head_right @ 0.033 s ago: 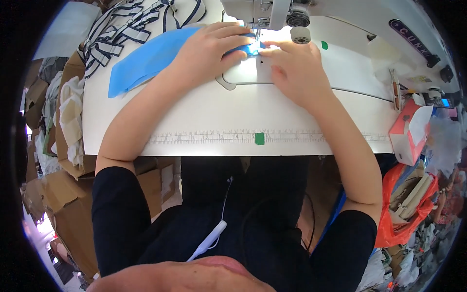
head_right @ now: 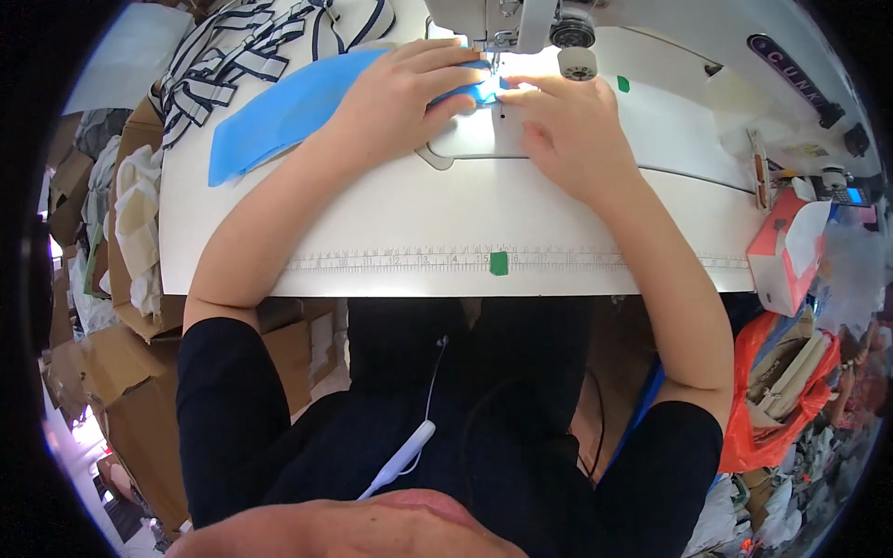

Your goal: Sewing fabric strips and components together using an industrial sewing machine in a workshop.

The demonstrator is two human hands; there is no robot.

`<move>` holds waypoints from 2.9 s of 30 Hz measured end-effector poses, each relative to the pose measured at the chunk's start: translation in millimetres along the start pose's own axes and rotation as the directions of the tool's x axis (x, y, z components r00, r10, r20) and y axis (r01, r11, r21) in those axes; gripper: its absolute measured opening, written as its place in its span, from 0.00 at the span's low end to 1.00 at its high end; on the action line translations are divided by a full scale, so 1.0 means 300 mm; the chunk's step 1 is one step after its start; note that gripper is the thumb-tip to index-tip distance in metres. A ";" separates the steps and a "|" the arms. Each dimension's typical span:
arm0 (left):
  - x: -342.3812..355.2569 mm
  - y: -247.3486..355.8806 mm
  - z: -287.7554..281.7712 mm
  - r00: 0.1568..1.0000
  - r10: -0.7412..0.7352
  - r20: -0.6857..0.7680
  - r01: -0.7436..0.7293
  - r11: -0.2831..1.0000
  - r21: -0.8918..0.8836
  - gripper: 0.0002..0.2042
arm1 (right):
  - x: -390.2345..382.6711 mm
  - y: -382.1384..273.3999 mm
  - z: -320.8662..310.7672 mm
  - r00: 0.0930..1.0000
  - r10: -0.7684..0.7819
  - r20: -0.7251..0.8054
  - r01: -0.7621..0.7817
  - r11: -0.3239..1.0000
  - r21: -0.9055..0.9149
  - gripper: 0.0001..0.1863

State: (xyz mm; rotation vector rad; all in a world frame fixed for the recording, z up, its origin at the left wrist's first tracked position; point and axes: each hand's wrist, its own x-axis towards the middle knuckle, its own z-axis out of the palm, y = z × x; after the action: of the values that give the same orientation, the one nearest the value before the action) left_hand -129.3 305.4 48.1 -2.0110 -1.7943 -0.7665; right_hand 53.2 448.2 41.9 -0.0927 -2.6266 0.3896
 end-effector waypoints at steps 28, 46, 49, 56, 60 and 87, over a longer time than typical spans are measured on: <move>0.005 -0.022 0.042 0.989 -0.143 0.028 0.146 0.978 -0.150 0.05 | -0.015 0.007 0.005 1.000 0.004 0.000 -0.004 0.984 -0.177 0.19; 0.054 -0.067 0.024 0.938 -0.314 0.150 0.340 0.919 -0.201 0.07 | 0.010 0.023 0.010 0.998 -0.062 -0.009 0.059 0.974 -0.217 0.22; 0.052 -0.078 0.035 0.942 -0.306 0.140 0.326 0.934 -0.149 0.07 | 0.013 0.000 0.003 0.999 -0.046 0.016 0.048 0.972 -0.230 0.22; 0.050 -0.070 0.027 0.953 -0.276 0.127 0.296 0.939 -0.176 0.08 | 0.031 -0.058 -0.031 0.996 0.085 0.034 -0.083 0.995 -0.063 0.22; 0.056 -0.065 0.023 0.941 -0.301 0.156 0.326 0.929 -0.177 0.08 | 0.026 -0.035 -0.025 0.998 0.058 0.026 -0.057 0.998 -0.034 0.21; -0.053 0.038 -0.111 0.982 -0.097 0.162 0.113 0.990 -0.089 0.14 | 0.013 -0.066 -0.025 0.941 -0.316 0.125 0.310 0.949 0.062 0.15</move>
State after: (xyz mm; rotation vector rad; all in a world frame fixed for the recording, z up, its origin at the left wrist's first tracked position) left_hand -124.5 271.7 66.3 -2.1057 -2.0019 -0.7595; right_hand 53.5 431.8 55.6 0.3747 -2.6996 0.3480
